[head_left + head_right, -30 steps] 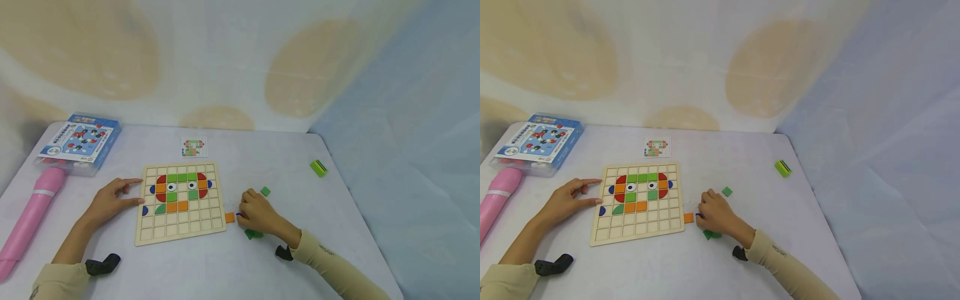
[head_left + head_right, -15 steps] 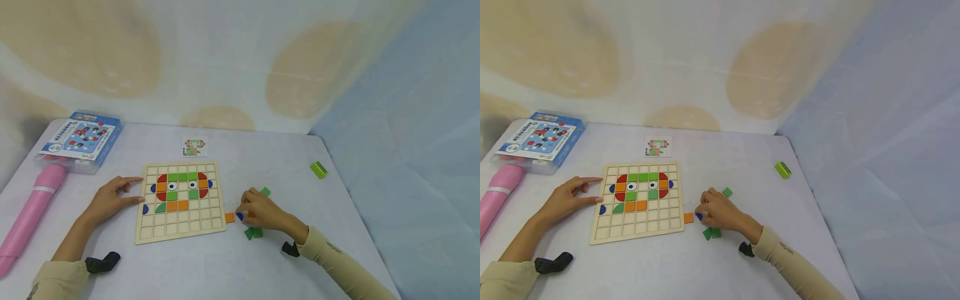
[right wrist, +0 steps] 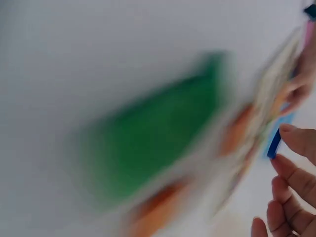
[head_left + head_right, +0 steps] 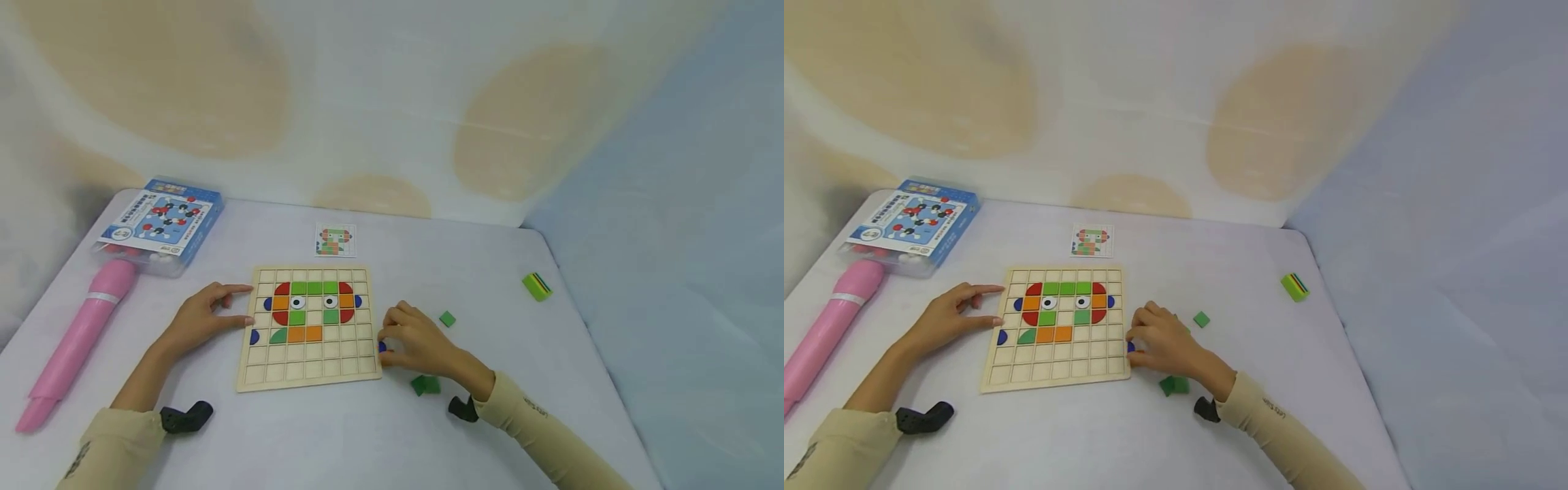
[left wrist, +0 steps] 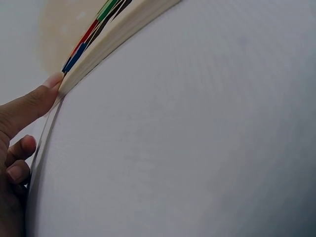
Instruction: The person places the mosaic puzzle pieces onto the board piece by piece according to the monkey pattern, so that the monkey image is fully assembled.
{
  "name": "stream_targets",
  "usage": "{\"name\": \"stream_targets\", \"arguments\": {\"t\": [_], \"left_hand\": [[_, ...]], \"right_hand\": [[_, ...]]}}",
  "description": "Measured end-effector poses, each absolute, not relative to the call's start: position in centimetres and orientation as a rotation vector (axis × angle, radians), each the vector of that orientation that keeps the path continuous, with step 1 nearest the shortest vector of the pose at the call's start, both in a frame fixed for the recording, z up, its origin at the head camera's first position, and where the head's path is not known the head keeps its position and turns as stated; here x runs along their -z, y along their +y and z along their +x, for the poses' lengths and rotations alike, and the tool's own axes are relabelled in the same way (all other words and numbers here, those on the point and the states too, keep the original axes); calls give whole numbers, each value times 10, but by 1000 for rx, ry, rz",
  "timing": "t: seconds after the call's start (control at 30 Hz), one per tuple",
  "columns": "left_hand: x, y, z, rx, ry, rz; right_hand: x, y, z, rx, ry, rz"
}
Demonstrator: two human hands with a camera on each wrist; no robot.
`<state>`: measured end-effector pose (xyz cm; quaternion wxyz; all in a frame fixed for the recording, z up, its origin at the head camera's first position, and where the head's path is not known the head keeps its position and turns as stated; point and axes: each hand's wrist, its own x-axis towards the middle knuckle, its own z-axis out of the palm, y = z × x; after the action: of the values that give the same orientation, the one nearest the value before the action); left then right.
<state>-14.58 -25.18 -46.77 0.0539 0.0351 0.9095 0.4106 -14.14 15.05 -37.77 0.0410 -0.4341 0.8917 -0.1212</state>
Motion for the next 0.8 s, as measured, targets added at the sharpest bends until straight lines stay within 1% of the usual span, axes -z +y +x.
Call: {"name": "stream_targets", "arguments": {"t": [0.1, 0.23, 0.33, 0.5, 0.8], "left_hand": [[468, -252, -147, -1257, 2761, 93], [469, -252, -147, -1284, 2761, 94], [471, -250, -147, -1307, 2767, 115], [472, -245, -147, -1329, 2768, 140], [465, -251, -144, -1333, 2784, 134]], "right_hand": [[375, 102, -142, 394, 2694, -1407], [378, 30, -138, 241, 2649, -1496], [385, -6, -134, 115, 2640, -1532], [396, -22, -130, 29, 2667, -1525], [397, -33, -131, 121, 2649, -1487]]}}
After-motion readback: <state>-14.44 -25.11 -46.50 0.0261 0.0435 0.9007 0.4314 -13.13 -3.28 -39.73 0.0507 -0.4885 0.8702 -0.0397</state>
